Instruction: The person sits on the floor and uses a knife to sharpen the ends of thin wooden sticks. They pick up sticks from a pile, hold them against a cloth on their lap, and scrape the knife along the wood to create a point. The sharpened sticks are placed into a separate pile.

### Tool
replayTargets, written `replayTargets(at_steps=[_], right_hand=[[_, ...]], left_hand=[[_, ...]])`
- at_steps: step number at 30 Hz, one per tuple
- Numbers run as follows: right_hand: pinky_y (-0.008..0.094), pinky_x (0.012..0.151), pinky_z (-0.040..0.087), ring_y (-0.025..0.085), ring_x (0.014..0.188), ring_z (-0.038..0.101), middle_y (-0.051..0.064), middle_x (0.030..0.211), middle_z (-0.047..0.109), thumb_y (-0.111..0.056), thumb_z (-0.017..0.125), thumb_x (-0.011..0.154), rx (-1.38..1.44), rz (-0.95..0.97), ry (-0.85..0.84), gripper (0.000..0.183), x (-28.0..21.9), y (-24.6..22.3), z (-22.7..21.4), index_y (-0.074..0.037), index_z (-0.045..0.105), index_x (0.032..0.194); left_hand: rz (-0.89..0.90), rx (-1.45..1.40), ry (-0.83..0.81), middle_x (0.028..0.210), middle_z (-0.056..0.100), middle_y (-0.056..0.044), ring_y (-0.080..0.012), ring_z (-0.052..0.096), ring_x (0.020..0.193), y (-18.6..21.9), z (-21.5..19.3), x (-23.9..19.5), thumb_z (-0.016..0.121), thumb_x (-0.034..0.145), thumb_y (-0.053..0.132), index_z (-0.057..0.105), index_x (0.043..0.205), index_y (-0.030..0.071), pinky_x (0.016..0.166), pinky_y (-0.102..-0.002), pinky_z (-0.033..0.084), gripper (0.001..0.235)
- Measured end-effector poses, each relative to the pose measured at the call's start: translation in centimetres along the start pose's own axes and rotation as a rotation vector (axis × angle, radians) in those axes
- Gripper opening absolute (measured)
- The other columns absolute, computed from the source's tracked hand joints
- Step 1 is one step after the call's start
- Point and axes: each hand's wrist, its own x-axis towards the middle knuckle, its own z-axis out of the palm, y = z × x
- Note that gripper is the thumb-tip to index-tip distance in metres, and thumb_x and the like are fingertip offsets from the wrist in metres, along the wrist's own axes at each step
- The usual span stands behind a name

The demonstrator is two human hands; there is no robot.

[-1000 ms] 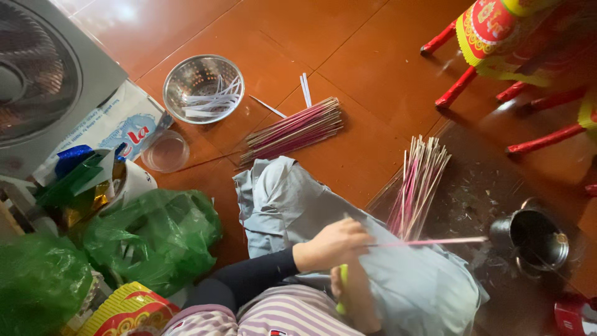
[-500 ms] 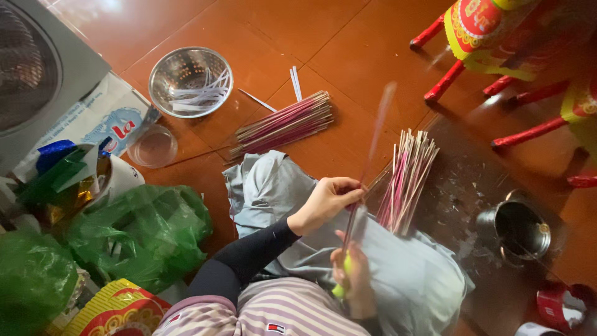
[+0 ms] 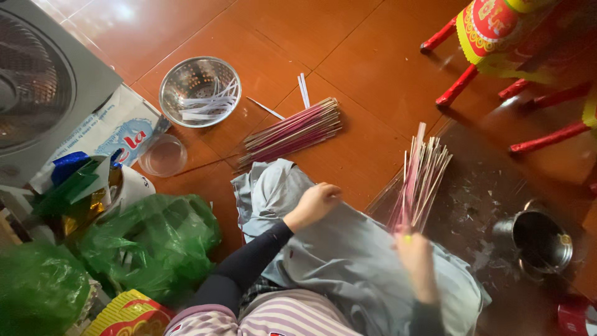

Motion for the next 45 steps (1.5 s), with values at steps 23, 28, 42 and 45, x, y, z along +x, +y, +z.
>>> replayTargets(at_steps=[23,28,42,45], right_hand=[[0.042,0.071,0.057,0.030,0.077,0.076,0.016,0.082,0.076,-0.031,0.069,0.095,0.122,0.247,0.062,0.032,3.4,5.3,5.6,-0.003,0.069,0.112],[0.035,0.071,0.059,0.020,0.077,0.078,0.013,0.081,0.077,-0.023,0.067,0.096,0.292,0.322,0.016,0.042,4.1,4.9,6.1,-0.004,0.064,0.133],[0.040,0.077,0.057,0.029,0.087,0.075,0.018,0.092,0.075,-0.032,0.067,0.095,0.113,0.118,0.102,0.045,4.8,4.0,6.1,-0.008,0.066,0.133],[0.037,0.072,0.057,0.021,0.078,0.075,0.014,0.084,0.078,-0.032,0.065,0.095,0.202,0.199,0.020,0.047,4.9,2.5,4.7,-0.011,0.064,0.137]], left_hand=[[-0.350,0.713,0.158,0.104,0.065,-0.012,-0.0343,0.064,0.100,-16.4,1.6,12.9,0.067,0.080,0.011,0.066,0.099,0.011,0.076,-0.049,0.053,0.019],[-0.364,0.761,0.161,0.104,0.063,-0.010,-0.0323,0.063,0.102,-17.4,2.0,13.1,0.066,0.088,0.008,0.063,0.107,0.010,0.078,-0.048,0.053,0.019],[0.104,0.551,0.125,0.101,0.061,-0.009,-0.0323,0.059,0.103,-11.4,0.2,13.0,0.059,0.087,0.008,0.064,0.111,0.014,0.089,-0.048,0.044,0.025],[0.354,0.491,0.243,0.102,0.060,-0.007,-0.0302,0.057,0.105,-7.0,-1.2,12.6,0.059,0.085,0.005,0.063,0.111,0.015,0.099,-0.047,0.045,0.028]])
